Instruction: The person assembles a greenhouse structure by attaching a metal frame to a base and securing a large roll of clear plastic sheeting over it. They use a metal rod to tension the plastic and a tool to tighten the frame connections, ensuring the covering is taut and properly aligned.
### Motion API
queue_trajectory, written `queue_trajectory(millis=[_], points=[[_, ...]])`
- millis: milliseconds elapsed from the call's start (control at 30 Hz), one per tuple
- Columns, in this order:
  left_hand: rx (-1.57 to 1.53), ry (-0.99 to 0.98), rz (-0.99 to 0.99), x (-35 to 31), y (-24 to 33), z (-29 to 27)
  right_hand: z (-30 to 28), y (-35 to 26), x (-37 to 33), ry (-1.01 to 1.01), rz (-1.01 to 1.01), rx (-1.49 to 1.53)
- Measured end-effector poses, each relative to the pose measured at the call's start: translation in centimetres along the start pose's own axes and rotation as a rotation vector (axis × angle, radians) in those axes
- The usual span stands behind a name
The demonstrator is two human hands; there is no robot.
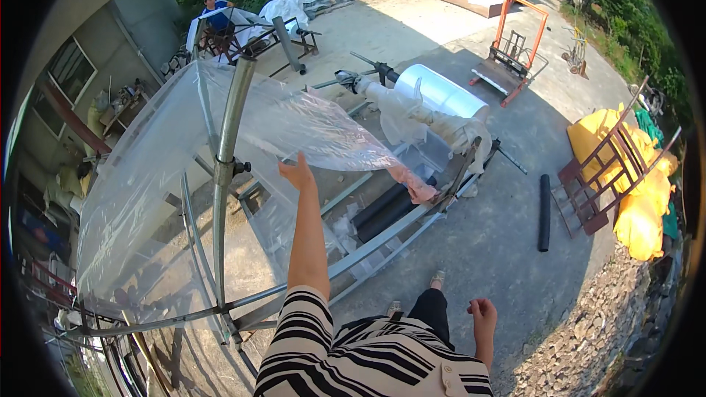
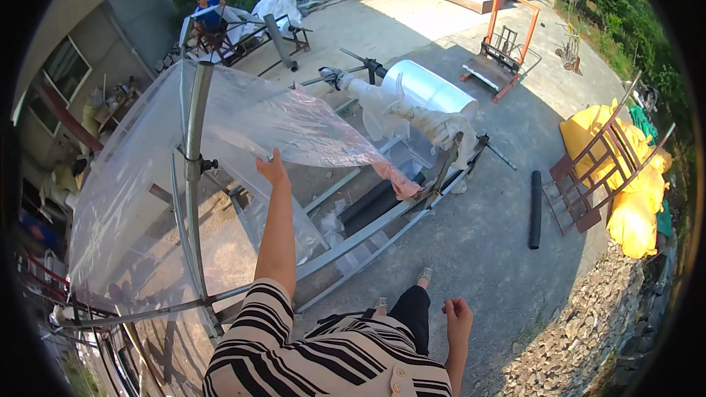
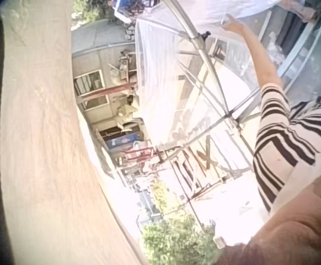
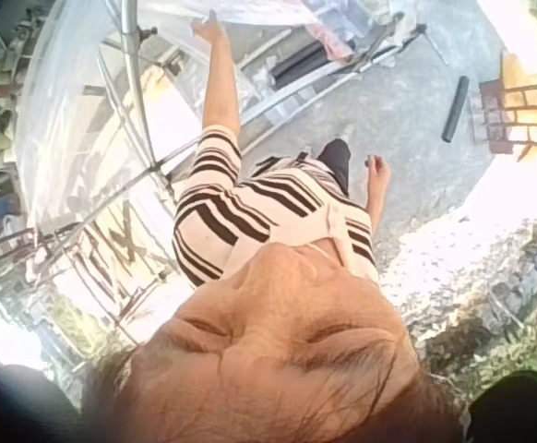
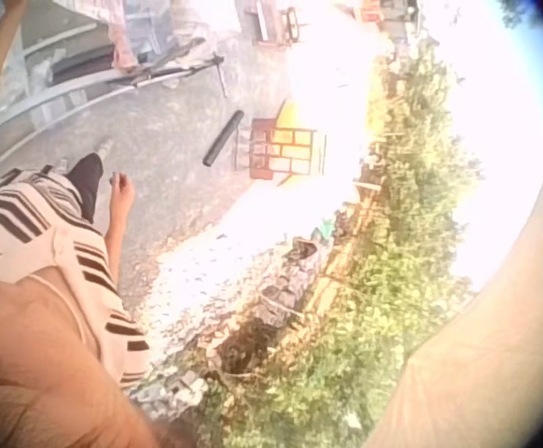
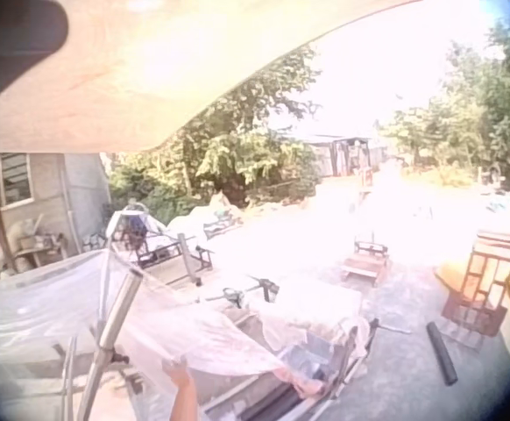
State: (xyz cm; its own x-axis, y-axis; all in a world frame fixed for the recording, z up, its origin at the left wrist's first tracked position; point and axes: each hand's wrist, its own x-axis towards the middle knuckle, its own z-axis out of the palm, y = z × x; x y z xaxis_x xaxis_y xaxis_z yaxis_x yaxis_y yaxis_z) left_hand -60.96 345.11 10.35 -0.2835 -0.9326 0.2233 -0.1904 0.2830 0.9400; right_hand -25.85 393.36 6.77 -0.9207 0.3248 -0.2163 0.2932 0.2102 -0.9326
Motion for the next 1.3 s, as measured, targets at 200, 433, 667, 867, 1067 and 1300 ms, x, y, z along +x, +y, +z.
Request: queue_trajectory(millis=[200, 433, 667, 867, 1067, 1300], points=[[-0.251, -0.197, 0.043, 4.8, -3.2, 2.7, 4.0, -5.9, 16.3, -0.378, -0.112, -0.21], [-0.13, -0.16, -0.089, 3.1, 1.0, 4.4, 9.8, -15.0, 32.7, -0.721, -0.405, -0.277], [-0.226, -0.394, -0.028, -1.3, 5.2, 4.9, 18.0, -26.2, 41.1, -0.942, -0.714, -0.326], [0.127, -0.151, 0.145, 0.5, 4.0, 5.2, 25.1, -32.6, 37.8, -1.17, -0.842, -0.294], [-0.067, -0.07, 0.009, 0.1, 4.7, 5.1, 30.5, -33.8, 36.6, -1.266, -0.964, -0.294], [-0.479, -0.156, -0.266, -1.6, 6.9, 6.7, 39.8, -35.5, 35.4, -0.985, -1.343, 0.011]])
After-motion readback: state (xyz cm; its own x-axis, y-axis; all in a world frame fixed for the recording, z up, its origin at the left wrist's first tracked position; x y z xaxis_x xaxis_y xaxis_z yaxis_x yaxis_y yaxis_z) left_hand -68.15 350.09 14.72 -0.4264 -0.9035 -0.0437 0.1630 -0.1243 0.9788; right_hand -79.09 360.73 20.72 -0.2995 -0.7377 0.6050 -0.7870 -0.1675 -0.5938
